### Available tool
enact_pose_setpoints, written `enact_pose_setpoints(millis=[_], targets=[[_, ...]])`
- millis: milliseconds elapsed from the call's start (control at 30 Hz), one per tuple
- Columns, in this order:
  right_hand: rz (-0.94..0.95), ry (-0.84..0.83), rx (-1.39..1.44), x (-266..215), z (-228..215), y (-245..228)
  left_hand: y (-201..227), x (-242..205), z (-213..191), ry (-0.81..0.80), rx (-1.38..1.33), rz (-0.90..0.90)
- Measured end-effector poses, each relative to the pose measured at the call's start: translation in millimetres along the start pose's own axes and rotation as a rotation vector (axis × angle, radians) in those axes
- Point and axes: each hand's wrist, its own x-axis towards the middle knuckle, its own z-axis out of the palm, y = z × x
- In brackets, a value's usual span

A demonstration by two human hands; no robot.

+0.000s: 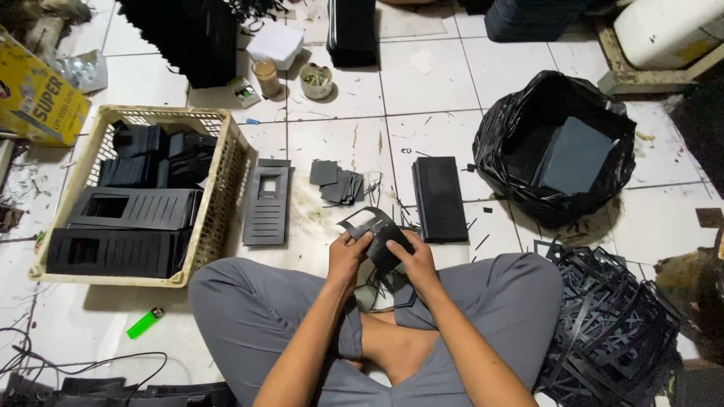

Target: Removing excess waste material and frames from small black leather or plastic components

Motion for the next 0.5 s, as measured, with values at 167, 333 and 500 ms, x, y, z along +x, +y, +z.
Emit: enact_pose_setpoints(millis=[167, 333, 500], targets=[[0.061, 0.024, 0.136, -2, 0, -13, 4, -4, 2, -0.012, 0.134, -0.028], [0.073, -0.019, 0.173, 1, -4, 3, 1, -1, 0, -0.025, 0.377, 0.01], [0.099, 0.065, 0.12, -5, 3, -26, 11, -10, 11, -0.039, 0.423, 0.053]])
